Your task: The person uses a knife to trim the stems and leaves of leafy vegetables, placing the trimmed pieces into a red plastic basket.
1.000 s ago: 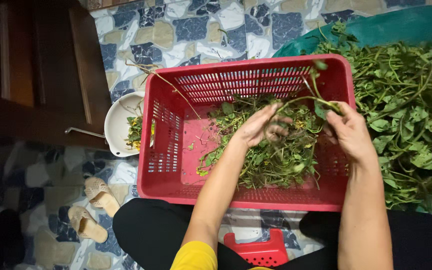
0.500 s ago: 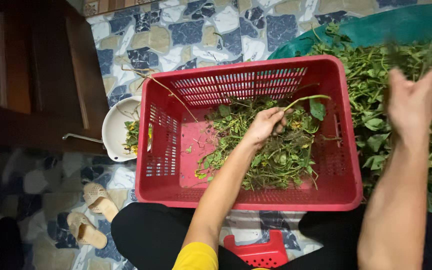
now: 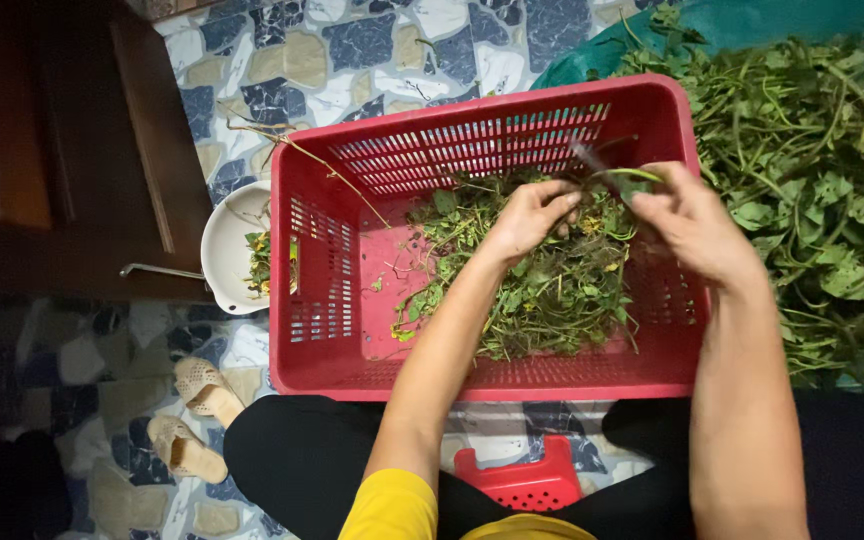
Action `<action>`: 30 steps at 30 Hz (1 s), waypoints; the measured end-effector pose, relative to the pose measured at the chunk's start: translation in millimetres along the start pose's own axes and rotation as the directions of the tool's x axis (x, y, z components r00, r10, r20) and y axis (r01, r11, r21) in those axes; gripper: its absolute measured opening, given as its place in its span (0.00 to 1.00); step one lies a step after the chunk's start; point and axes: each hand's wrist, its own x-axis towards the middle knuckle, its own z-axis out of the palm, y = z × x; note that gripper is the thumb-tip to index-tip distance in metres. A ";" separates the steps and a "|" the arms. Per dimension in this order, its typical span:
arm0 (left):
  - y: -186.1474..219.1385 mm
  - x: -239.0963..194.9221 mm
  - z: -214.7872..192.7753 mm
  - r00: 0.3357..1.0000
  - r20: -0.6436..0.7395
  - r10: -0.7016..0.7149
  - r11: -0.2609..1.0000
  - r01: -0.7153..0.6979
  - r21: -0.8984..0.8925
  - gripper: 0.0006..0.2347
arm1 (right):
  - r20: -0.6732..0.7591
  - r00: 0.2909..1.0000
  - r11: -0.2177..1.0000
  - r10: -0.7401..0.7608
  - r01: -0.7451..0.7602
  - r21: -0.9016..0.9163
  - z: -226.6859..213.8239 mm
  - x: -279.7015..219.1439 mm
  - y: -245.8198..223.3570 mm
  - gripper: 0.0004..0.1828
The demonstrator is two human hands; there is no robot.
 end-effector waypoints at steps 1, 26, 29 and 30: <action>1.2 0.5 5.3 1.000 -0.016 0.011 0.999 -0.010 0.034 0.12 | 0.065 0.998 0.994 -0.008 0.001 0.113 3.3 2.9 8.9 0.18; -212.9 71.9 114.2 0.907 0.172 -0.385 0.703 0.168 0.691 0.29 | -0.449 0.884 0.757 -0.126 0.378 0.533 -51.7 -25.5 38.0 0.17; -231.2 61.8 127.6 0.852 0.213 -0.478 0.792 0.313 0.524 0.28 | -0.303 0.952 0.718 -0.045 0.242 0.653 -28.6 -22.8 51.8 0.23; -227.5 61.8 125.9 0.862 0.235 -0.450 0.834 0.311 0.457 0.25 | -0.279 0.960 0.722 -0.031 0.214 0.657 -25.9 -22.6 55.7 0.23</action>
